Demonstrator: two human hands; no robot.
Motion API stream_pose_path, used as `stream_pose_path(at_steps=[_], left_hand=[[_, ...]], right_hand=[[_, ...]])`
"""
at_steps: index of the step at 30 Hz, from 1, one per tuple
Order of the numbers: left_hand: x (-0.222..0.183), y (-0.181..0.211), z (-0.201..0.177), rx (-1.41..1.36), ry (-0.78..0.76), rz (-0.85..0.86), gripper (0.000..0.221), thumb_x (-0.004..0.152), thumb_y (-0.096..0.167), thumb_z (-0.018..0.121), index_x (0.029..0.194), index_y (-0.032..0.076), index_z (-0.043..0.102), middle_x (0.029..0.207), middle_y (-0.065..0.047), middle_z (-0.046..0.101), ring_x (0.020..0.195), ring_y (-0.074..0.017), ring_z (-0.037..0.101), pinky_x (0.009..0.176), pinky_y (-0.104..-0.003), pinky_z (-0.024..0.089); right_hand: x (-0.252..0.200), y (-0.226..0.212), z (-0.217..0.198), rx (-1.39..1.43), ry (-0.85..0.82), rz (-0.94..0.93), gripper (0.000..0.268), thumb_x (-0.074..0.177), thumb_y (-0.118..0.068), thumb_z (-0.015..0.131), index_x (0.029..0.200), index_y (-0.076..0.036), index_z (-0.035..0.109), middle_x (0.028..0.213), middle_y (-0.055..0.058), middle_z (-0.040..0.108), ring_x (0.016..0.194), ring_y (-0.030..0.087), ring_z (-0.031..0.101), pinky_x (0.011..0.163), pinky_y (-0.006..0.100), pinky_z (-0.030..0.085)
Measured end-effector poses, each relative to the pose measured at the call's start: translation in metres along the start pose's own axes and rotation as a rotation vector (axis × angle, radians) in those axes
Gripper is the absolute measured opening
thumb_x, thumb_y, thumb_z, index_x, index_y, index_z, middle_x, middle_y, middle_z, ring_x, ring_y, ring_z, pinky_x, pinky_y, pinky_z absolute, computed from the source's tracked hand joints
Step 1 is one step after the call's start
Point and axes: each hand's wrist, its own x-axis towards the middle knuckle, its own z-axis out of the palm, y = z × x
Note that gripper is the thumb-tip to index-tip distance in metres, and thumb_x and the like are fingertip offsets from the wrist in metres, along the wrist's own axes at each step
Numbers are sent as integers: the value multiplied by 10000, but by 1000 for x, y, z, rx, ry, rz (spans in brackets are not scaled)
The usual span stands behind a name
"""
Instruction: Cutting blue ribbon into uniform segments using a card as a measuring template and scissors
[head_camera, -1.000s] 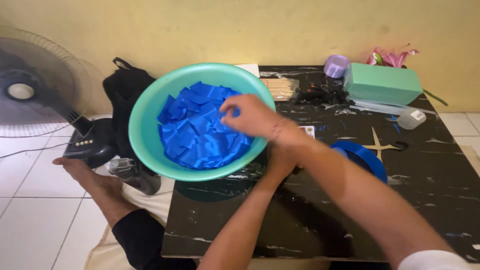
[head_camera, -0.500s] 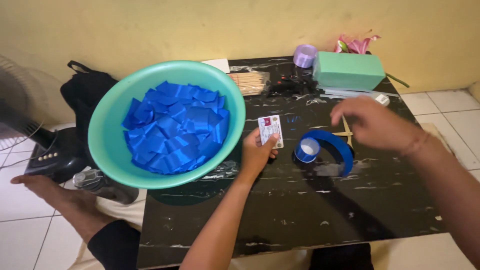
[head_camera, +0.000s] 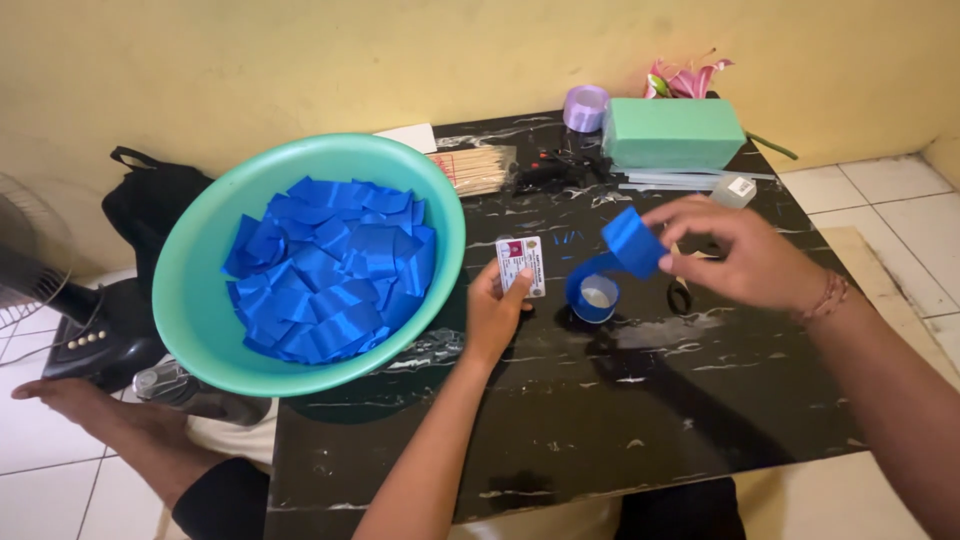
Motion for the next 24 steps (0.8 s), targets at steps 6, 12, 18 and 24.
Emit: stream_pose_path(at_steps=[6,12,18,24], left_hand=[[-4,6,2,-9,-16,12,238,938,91,673,1133,-31,736,936,-88,768,742,-111,656,660,-239,550],[-10,19,5,-61,-3,90,239,950,72,668,1109,-84,755,925,-97,775,747,-88,648,664,-210,529],[-17,37,7,-137,-26,162,201,933,45,709,1092,-74,740,921,-60,748,775,-72,623,707,-200,499],[-9,25,14,-153,98,116,305,861,36,817,1148,-38,749,926,-183,785,805,-158,735,693,-330,653]], right_hand=[[27,-9,2,758,71,-292,147,949,-19,603,1086,-46,647,1115,137,720,1076,225,729,1063,386,611],[40,-78,-6,1116,-6,-527,240,935,-140,528,1143,-32,581,852,56,627,780,169,662,829,326,596],[38,-83,13,1328,-134,-535,233,966,-44,536,1182,-14,619,864,62,646,750,142,615,680,267,502],[16,-48,109,920,386,361,195,828,22,740,1017,8,693,818,67,721,709,134,669,689,230,506]])
